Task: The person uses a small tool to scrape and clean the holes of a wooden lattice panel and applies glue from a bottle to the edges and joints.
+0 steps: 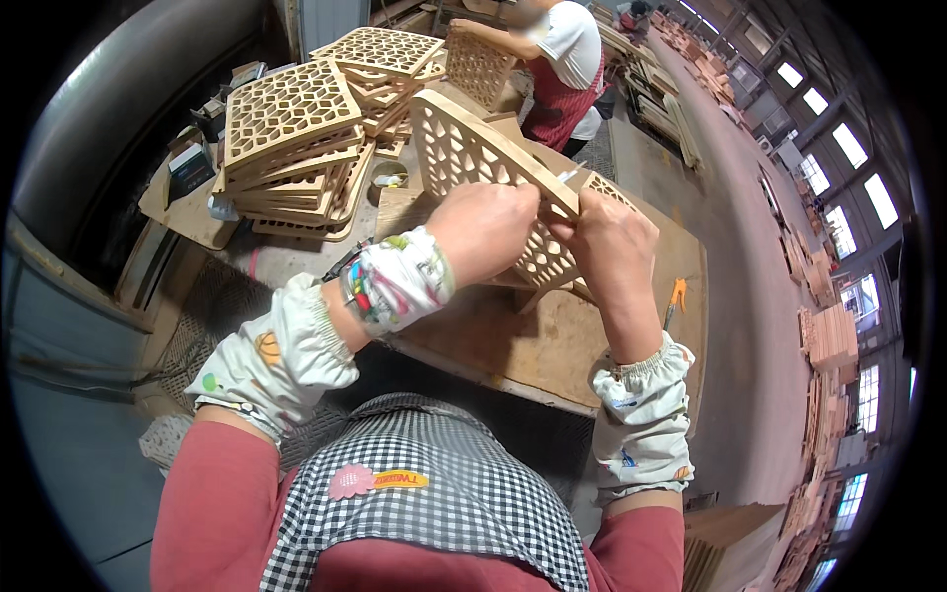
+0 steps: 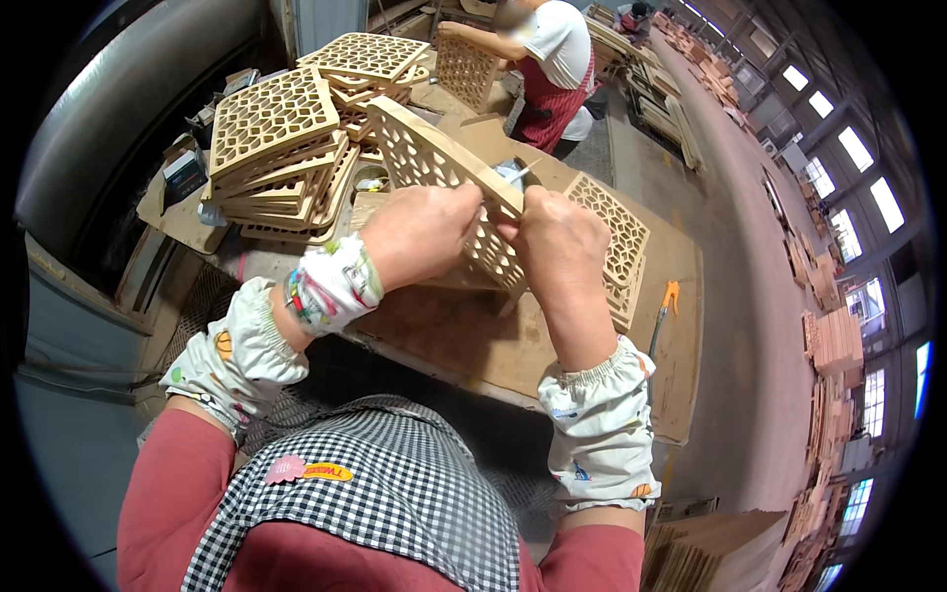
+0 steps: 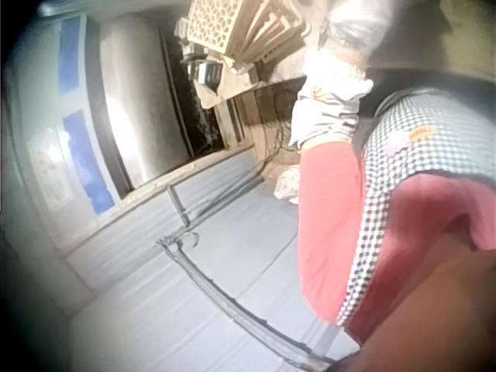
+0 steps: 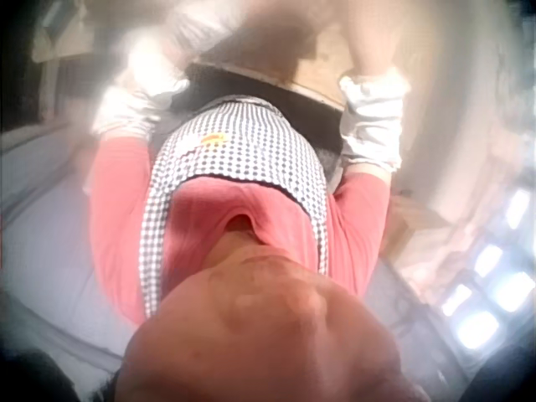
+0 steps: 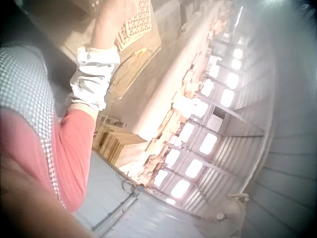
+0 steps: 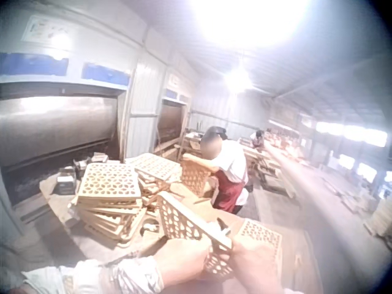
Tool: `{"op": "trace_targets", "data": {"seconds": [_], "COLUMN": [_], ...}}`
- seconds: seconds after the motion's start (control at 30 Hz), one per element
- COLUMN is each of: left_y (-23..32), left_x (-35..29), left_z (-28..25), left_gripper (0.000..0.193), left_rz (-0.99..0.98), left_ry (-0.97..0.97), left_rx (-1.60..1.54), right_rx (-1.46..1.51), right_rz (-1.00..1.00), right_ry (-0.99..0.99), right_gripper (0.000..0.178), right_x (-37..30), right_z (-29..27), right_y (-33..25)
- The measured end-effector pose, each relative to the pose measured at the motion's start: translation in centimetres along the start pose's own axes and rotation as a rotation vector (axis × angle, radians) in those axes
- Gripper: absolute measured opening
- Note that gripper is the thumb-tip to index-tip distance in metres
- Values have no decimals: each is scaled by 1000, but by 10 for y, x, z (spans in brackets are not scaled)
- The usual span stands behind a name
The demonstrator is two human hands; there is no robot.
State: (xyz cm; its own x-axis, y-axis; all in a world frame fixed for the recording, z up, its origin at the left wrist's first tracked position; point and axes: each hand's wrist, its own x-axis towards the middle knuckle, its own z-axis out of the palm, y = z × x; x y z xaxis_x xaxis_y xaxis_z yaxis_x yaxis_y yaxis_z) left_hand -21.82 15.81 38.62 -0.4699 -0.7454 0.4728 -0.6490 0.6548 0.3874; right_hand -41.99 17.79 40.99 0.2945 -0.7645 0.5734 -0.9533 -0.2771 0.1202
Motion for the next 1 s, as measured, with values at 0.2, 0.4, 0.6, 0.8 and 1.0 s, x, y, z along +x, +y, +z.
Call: {"op": "trace_targets", "data": {"seconds": [0.2, 0.4, 0.6, 0.8, 1.0], "left_y": [7, 18, 17, 14, -65], "left_x": [2, -10, 11, -70, -222], "left_z": [-1, 2, 13, 11, 42], "left_gripper": [11, 9, 9, 13, 22], "left_rz": [-5, -42, -13, -10, -572], "left_ry": [-17, -5, 111, 55, -125], "left_rx": [55, 45, 45, 7, -635], "right_rx": [15, 9, 16, -31, -17], "right_rz": [-12, 36, 36, 133, 96], "right_ry": [-24, -64, -54, -139, -110], "right_gripper": [35, 36, 36, 37, 47], "right_x": [4, 5, 5, 10, 13], "right_z": [0, 5, 6, 3, -6], "right_y": [0, 8, 5, 20, 28]}}
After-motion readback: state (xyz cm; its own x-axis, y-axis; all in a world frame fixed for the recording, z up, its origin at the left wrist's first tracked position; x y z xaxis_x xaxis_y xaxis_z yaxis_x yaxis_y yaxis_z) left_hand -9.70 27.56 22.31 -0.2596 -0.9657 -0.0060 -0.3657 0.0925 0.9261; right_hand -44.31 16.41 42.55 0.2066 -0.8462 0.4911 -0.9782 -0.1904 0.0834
